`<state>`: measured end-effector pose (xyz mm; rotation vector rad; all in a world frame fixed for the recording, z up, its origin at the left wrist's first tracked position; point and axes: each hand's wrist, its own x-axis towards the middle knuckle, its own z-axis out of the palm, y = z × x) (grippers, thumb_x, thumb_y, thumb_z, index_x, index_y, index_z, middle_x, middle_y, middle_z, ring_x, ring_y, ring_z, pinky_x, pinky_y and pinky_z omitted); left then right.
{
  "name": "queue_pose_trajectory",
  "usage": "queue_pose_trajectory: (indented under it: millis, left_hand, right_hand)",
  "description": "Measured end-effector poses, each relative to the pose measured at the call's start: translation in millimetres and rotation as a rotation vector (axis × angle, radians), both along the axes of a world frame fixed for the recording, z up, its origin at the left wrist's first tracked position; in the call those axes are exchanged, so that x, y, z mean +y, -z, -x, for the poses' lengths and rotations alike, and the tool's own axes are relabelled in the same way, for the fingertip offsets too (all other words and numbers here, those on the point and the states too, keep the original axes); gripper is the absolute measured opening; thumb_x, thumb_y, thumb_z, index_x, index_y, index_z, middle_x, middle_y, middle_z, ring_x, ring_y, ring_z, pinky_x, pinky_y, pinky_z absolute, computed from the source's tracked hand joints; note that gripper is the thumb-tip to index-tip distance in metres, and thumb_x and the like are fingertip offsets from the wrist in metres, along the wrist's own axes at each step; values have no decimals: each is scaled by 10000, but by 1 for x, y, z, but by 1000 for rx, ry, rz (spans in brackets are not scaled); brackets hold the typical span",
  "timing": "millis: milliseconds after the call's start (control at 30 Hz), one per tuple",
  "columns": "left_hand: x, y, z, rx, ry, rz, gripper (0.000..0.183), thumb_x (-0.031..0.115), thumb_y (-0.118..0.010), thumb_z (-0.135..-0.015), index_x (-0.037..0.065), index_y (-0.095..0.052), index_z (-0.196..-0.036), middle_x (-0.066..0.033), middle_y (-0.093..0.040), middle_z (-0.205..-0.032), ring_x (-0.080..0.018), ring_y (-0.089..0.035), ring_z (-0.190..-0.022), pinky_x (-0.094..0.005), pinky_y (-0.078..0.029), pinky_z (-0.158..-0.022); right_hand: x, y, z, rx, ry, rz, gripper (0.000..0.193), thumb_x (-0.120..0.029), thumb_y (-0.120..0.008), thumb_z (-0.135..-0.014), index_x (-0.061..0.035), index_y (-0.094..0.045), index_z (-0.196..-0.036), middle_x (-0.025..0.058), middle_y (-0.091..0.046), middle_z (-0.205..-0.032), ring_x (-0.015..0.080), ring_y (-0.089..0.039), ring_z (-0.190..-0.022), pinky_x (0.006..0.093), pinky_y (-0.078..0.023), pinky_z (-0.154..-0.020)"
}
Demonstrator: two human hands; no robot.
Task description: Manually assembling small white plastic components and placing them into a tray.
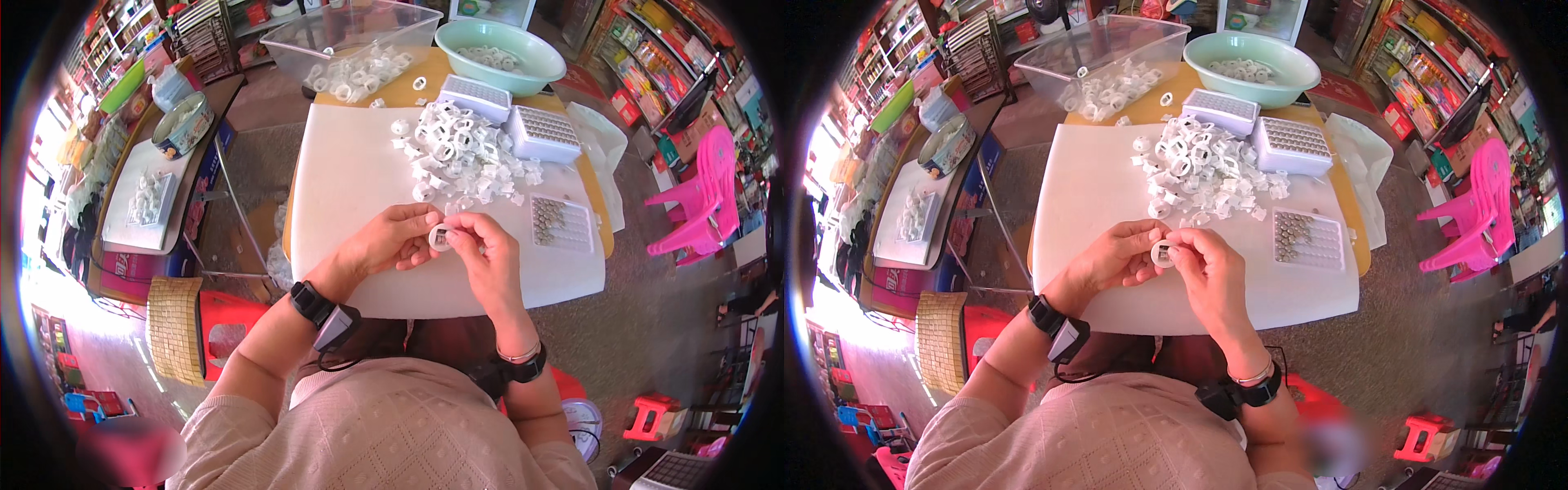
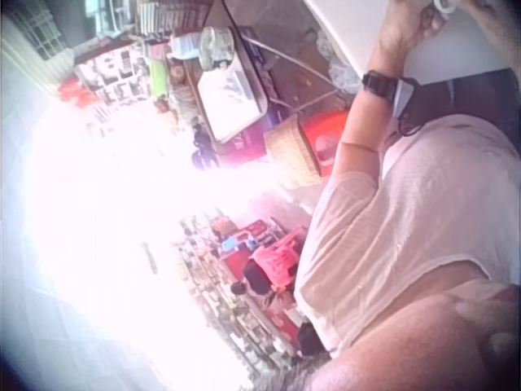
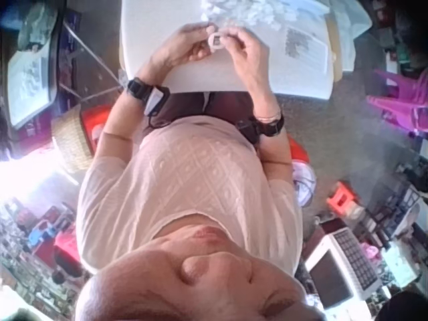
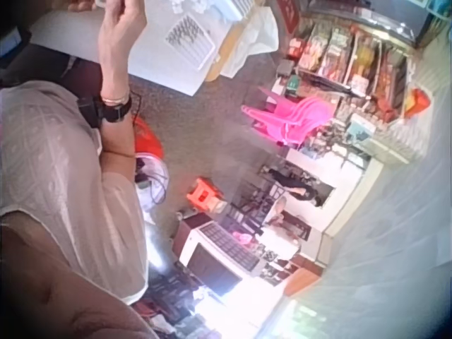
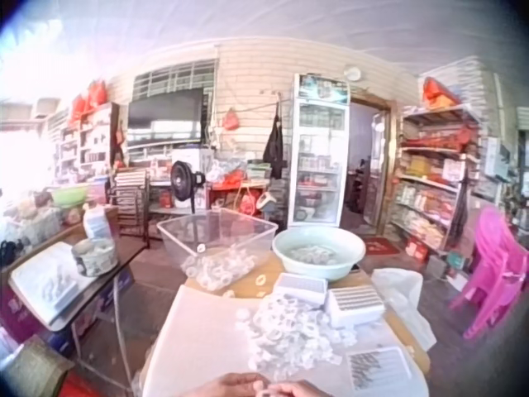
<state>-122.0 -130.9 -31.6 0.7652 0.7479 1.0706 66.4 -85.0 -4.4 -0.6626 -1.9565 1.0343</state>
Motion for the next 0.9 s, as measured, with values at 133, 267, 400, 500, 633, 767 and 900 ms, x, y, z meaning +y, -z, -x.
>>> queue_pose_trajectory:
  millis: [133, 267, 400, 500, 633, 767, 900]
  left_hand:
    - [-2, -6, -13, -18, -73, -48, 307, 184, -479, -993, -10, -517, -1228, -80, -611, -877, -115, -602, -711, -223, -466, -544]
    - [-4, -6, -16, 83, -80, -130, 323, 168, -470, -992, -22, -513, -1251, -76, -616, -947, -128, -613, -787, -250, -505, -619]
    - [-3, 2, -10, -38, -227, -59, 306, 181, -446, -1000, -38, -536, -1193, -66, -621, -950, -126, -601, -779, -241, -499, -637]
    - [1, 6, -5, -190, -269, -65, 272, 189, -429, -1007, -26, -561, -1109, -66, -620, -932, -122, -587, -762, -234, -487, -653]
    - [0, 3, -7, -188, -293, -61, 254, 194, -417, -1012, -6, -568, -1052, -68, -620, -928, -119, -580, -759, -234, -482, -663]
    - [-1, 7, -5, -181, -253, -78, 252, 185, -424, -1010, -18, -562, -1070, -65, -616, -931, -119, -587, -761, -239, -490, -658]
    - [-1, 5, -7, -216, -229, -72, 269, 183, -448, -1006, -44, -573, -1077, -82, -626, -903, -130, -599, -746, -258, -504, -657]
  right_hand:
    - [-1, 3, -2, 217, 66, 568, 113, -67, -628, -876, -6, -619, -970, 5, -608, -792, 58, -529, -652, 204, -428, -576]
    - [-5, 7, 0, 291, 103, 702, 102, -98, -640, -881, -9, -610, -922, 5, -601, -762, 50, -516, -640, 180, -405, -567]
    - [2, 9, -8, 209, 147, 617, 91, -102, -634, -884, -19, -617, -915, -5, -596, -767, 51, -519, -634, 193, -413, -568]
    - [24, 16, -25, -32, 392, -1, 74, -59, -632, -840, -17, -627, -902, 57, -608, -806, 162, -570, -647, 292, -464, -597]
    - [32, 25, -24, -279, 386, -207, 120, -34, -645, -788, -18, -639, -906, 96, -611, -861, 254, -588, -760, 358, -482, -681]
    - [31, 28, -14, -411, 320, -384, 145, -54, -679, -738, -23, -646, -876, 99, -595, -885, 304, -556, -872, 407, -454, -787]
    - [35, 33, -16, -365, 255, -302, 132, -83, -699, -728, -25, -635, -828, 91, -582, -855, 305, -546, -864, 410, -441, -773]
